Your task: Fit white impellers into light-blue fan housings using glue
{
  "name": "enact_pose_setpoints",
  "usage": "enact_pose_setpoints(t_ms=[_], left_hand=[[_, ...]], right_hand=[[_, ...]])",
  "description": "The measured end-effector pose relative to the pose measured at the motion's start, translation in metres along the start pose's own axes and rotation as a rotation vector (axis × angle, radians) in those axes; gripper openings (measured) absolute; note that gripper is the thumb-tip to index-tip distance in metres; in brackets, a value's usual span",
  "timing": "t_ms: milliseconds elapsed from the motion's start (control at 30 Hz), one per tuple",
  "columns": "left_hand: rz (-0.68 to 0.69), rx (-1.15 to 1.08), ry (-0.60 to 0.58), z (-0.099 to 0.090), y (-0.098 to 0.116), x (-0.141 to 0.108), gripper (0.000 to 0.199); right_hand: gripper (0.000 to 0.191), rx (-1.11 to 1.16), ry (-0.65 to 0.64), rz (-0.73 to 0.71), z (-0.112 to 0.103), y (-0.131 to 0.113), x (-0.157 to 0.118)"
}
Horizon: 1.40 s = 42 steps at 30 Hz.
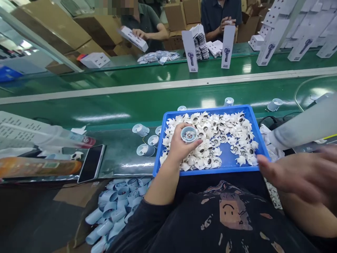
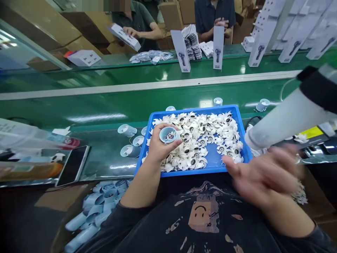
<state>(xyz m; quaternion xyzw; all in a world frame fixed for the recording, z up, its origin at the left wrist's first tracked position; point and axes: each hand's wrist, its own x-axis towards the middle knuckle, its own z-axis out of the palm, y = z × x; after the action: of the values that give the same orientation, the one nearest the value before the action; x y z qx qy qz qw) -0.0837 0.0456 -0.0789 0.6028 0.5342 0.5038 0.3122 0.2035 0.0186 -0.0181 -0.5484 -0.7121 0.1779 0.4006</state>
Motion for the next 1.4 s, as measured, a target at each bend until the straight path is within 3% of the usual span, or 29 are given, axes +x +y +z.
enact_pose_setpoints(t_ms=[67,133,167,300,467,633,767,900,967,1100,1167,1300,1400], left_hand=[[0.0,0.006,0.026,0.003,-0.001,-0.001,0.061],[-0.019,0.029,0.015,0.005,0.002,-0.001,0.06],[-0.029,0.051,-0.007,0.005,0.003,-0.001,0.058],[0.002,0.146,-0.132,0.005,0.013,-0.002,0.047],[0.122,0.163,-0.153,0.004,0.016,-0.002,0.046],[0.139,0.13,-0.102,0.003,0.019,-0.011,0.053],[0.203,0.173,-0.252,0.01,0.031,-0.023,0.056],[0.378,0.284,-0.365,0.021,0.045,-0.034,0.045],[0.451,0.327,-0.336,0.024,0.05,-0.037,0.04],[0.539,0.405,-0.242,0.026,0.053,-0.045,0.027],[0.552,0.408,-0.21,0.027,0.052,-0.05,0.027],[0.517,0.371,-0.144,0.028,0.047,-0.058,0.032],[0.508,0.381,-0.13,0.027,0.046,-0.059,0.031]], right_hand=[[0.017,-0.326,-0.297,-0.072,0.02,0.006,0.008],[0.022,-0.613,-0.563,-0.111,0.041,0.013,0.022],[0.026,-0.69,-0.641,-0.106,0.051,0.017,0.03],[0.025,-0.798,-0.742,-0.037,0.076,0.031,0.045],[0.018,-0.723,-0.71,0.067,0.076,0.032,0.044],[0.03,-0.251,-0.665,0.097,0.05,0.019,0.035],[0.044,0.222,-0.725,0.109,0.034,0.006,0.014],[0.038,0.453,-0.682,0.086,0.032,-0.009,-0.001],[0.026,0.371,-0.576,-0.076,0.032,-0.021,-0.005],[0.013,-0.079,-0.353,-0.482,0.034,-0.043,-0.006],[0.009,-0.153,-0.336,-0.535,0.039,-0.048,-0.005],[0.003,-0.09,-0.378,-0.521,0.053,-0.046,-0.002],[0.008,-0.081,-0.392,-0.506,0.061,-0.044,-0.002]])
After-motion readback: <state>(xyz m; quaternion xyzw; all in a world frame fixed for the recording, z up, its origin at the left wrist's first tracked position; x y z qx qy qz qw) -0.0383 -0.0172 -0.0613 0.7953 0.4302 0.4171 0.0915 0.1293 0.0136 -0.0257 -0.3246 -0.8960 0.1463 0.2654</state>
